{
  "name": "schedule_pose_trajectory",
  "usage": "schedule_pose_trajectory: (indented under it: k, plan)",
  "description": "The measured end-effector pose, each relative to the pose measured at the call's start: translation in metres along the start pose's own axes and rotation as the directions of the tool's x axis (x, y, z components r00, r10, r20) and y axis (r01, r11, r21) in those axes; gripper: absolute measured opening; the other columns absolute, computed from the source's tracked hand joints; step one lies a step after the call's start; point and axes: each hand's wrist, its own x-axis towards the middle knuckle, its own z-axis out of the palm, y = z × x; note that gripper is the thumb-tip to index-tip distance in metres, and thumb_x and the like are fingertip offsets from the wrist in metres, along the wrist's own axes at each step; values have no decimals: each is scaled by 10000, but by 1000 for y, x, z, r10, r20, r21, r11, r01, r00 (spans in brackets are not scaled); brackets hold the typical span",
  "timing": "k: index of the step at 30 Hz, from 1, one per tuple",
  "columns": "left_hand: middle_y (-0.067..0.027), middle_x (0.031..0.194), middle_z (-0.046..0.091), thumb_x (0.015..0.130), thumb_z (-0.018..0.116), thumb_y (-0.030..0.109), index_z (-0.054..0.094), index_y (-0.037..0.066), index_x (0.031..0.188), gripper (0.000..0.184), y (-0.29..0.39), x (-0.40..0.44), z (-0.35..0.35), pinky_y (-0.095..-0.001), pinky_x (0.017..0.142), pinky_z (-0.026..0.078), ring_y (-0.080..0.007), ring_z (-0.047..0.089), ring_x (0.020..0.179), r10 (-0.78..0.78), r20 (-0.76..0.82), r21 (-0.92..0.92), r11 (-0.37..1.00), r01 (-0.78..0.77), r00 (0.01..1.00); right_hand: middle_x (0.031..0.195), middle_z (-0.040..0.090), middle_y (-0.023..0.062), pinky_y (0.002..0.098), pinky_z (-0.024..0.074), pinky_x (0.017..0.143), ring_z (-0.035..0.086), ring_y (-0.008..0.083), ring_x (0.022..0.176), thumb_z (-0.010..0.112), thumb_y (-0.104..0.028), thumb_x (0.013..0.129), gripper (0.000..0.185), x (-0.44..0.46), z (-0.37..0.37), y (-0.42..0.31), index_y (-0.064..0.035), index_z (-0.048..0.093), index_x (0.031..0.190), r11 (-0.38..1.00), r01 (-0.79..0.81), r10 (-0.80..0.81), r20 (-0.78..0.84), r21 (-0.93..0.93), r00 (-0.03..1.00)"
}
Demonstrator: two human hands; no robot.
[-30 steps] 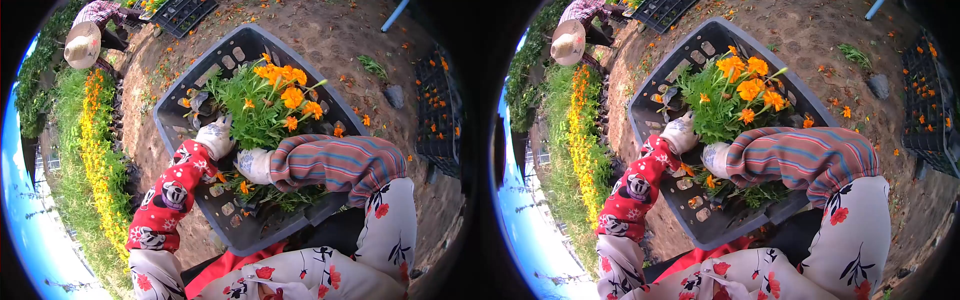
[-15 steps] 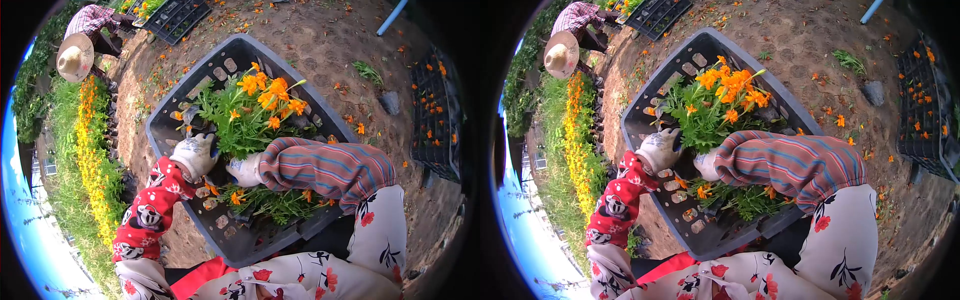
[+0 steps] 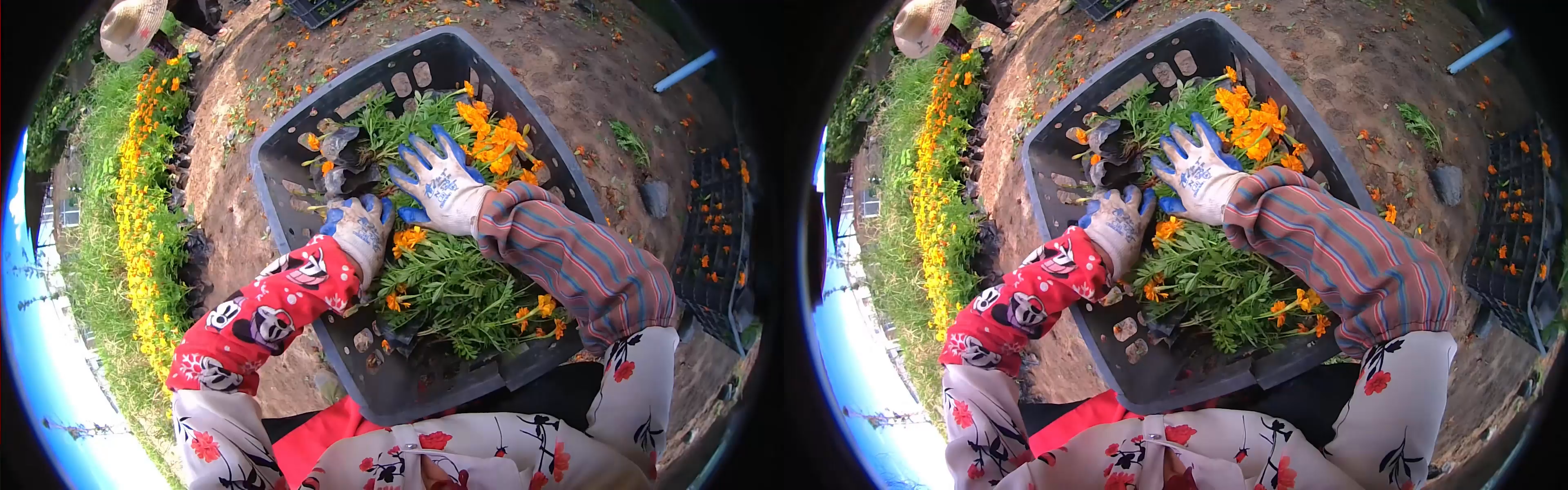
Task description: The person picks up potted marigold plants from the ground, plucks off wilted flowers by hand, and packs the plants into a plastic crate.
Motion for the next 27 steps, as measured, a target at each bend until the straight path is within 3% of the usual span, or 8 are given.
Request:
schedule_pose_trajectory:
  k: [6,8,10,16,19,22,24,27]
  plan:
    - [-209,1221,470,755,680,328,424,54,1295,658,-57,-18,-11,-422,876,464,-355,524,1083,223,-145,-476,839,-265,964,1364,393,169,542,90,1097,282,329,1318,463,-516,859,612,-2,-20,-2,-137,419,1337,998,-12,16,59,-63,998]
    - [-166,1232,477,824,649,245,467,68,1251,496,-104,-57,5,-393,885,464,-324,528,1071,120,-651,-484,695,-532,749,1393,363,165,532,80,1096,252,320,1336,446,-503,865,603,-1,-20,-5,-143,407,1347,998,-34,38,72,-58,997]
    - [-118,1170,502,856,630,269,502,84,1228,434,-152,-122,12,-324,846,482,-245,544,1033,-178,-604,-573,774,-269,777,1388,369,151,507,117,1099,267,311,1326,513,-453,852,593,3,-27,-10,-141,406,1345,995,-29,36,73,-90,997]
    - [-158,1139,552,849,573,404,536,74,1166,459,-230,-319,196,-394,915,421,-334,522,1067,-742,-130,-599,587,545,657,1431,310,105,474,147,1109,257,292,1333,596,-347,815,642,10,-9,-7,-161,357,1382,955,-6,43,118,-298,992]
    - [-174,1073,589,831,582,412,575,97,1102,415,-201,-376,322,-398,892,431,-342,537,1038,-809,206,-677,289,677,550,1443,298,88,456,146,1117,252,274,1338,617,-284,799,654,8,1,2,-156,354,1384,947,27,-12,48,-320,999]
    - [-32,670,572,825,547,520,638,112,949,436,-140,-384,449,-319,567,429,-157,504,566,-543,666,-730,-331,599,512,1455,273,85,454,133,1123,239,273,1343,624,-251,790,690,9,-1,0,-161,319,1402,935,13,28,109,-354,994]
    - [-81,790,636,752,562,630,623,93,1056,620,-112,-375,511,-341,670,468,-210,596,706,-411,719,-659,-149,737,560,1470,240,75,446,130,1122,210,260,1357,628,-233,781,717,8,0,3,-165,294,1412,926,-3,72,169,-378,983]
    - [-208,1342,427,610,604,736,319,40,1381,1077,-97,-353,546,-393,1035,328,-319,395,1262,-504,835,-446,-388,806,219,1476,228,70,472,146,1104,190,265,1365,636,-242,767,744,9,1,9,-160,283,1416,904,21,74,206,-427,976]
